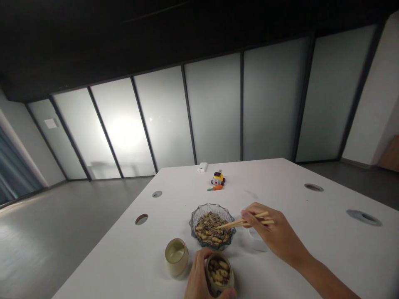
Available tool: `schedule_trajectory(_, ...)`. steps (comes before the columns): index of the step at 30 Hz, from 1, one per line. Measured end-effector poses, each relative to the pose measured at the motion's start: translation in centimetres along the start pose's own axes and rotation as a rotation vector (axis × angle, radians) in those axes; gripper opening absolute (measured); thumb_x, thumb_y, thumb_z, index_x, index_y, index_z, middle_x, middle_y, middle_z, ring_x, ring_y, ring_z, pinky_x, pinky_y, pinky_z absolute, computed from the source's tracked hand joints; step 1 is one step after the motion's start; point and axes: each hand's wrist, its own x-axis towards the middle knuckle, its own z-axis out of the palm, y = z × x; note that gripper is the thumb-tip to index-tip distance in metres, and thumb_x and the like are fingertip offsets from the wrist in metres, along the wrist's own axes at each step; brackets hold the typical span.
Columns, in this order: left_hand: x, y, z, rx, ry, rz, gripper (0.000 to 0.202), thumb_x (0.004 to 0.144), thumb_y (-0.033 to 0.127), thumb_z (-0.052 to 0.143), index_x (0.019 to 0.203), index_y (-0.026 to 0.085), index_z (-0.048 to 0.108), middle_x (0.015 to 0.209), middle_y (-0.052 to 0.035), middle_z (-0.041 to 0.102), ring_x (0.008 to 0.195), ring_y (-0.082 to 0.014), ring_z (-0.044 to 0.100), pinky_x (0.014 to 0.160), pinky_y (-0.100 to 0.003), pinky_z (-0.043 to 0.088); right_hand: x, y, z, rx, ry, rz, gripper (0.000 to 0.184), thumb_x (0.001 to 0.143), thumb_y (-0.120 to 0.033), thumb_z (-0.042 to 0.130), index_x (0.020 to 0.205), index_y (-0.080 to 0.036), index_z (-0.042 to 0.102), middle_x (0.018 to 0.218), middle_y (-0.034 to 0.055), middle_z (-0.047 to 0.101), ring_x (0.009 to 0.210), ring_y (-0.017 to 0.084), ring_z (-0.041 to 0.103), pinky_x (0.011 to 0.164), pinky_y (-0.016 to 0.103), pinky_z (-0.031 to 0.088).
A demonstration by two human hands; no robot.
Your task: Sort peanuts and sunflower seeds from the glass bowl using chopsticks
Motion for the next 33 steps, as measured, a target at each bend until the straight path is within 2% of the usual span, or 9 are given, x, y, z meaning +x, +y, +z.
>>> schedule_trajectory(6, 0.1, -0.2, -0.1, -0.041, 0.019, 0.063, 0.068, 0.062, 0.043, 0.088, 0.121, 0.021, 0.063, 0.119, -0.0115, 0.073, 0.108, -0.0336, 0.072, 0.098, -0.043, 0.059, -0.1, 0.6, 0.0, 0.006, -0.044, -0.015, 0.048, 0.103, -0.060, 0.055, 0.080, -0.022, 0.073, 0.081, 0.0052, 0.074, 0.076, 0.023, 0.071, 0.070, 0.032, 0.055)
schedule_trajectory(12, 0.0, 0.0, -0.3, -0.015, 0.001, 0.057, 0.063, 0.063, 0.042, 0.085, 0.118, 0.021, 0.065, 0.115, -0.0099, 0.072, 0.105, -0.0323, 0.071, 0.095, -0.042, 0.059, -0.4, 0.9, -0.2, -0.013, -0.066, -0.050, 0.048, 0.105, -0.057, 0.053, 0.075, -0.022, 0.069, 0.077, 0.0034, 0.069, 0.072, 0.021, 0.068, 0.068, 0.030, 0.052)
schedule_trajectory(20, 0.0, -0.6, -0.3, -0.012, -0.004, 0.070, 0.068, 0.064, 0.042, 0.085, 0.123, 0.020, 0.062, 0.120, -0.0122, 0.070, 0.112, -0.0344, 0.069, 0.099, -0.044, 0.057, -0.5, 0.3, -0.7, -0.041, -0.092, -0.132, 0.044, 0.107, -0.048, 0.054, 0.074, -0.023, 0.068, 0.077, 0.0030, 0.069, 0.071, 0.020, 0.066, 0.069, 0.030, 0.050)
schedule_trajectory(24, 0.0, -0.6, -0.4, 0.033, -0.042, 0.071, 0.066, 0.064, 0.041, 0.084, 0.123, 0.020, 0.064, 0.121, -0.0127, 0.070, 0.113, -0.0353, 0.068, 0.098, -0.044, 0.057, -0.7, 0.0, -1.0, -0.032, -0.073, -0.119, 0.043, 0.107, -0.049, 0.055, 0.076, -0.023, 0.070, 0.079, 0.0032, 0.070, 0.072, 0.020, 0.067, 0.069, 0.029, 0.051)
schedule_trajectory(30, -0.1, -0.3, -0.2, 0.046, 0.010, 0.079, 0.064, 0.065, 0.041, 0.085, 0.122, 0.020, 0.064, 0.119, -0.0121, 0.068, 0.111, -0.0345, 0.067, 0.097, -0.042, 0.057, -0.7, 0.1, -0.8, -0.056, -0.091, -0.099, 0.041, 0.106, -0.050, 0.056, 0.077, -0.023, 0.069, 0.078, 0.0026, 0.069, 0.070, 0.020, 0.065, 0.066, 0.029, 0.050)
schedule_trajectory(33, -0.2, -0.2, -0.1, 0.050, 0.007, 0.072, 0.064, 0.064, 0.038, 0.084, 0.122, 0.020, 0.063, 0.119, -0.0113, 0.067, 0.110, -0.0341, 0.067, 0.097, -0.042, 0.057, -0.8, -0.2, -0.7, -0.065, -0.124, -0.128, 0.038, 0.107, -0.047, 0.055, 0.081, -0.024, 0.071, 0.081, 0.0034, 0.070, 0.074, 0.021, 0.066, 0.070, 0.030, 0.051)
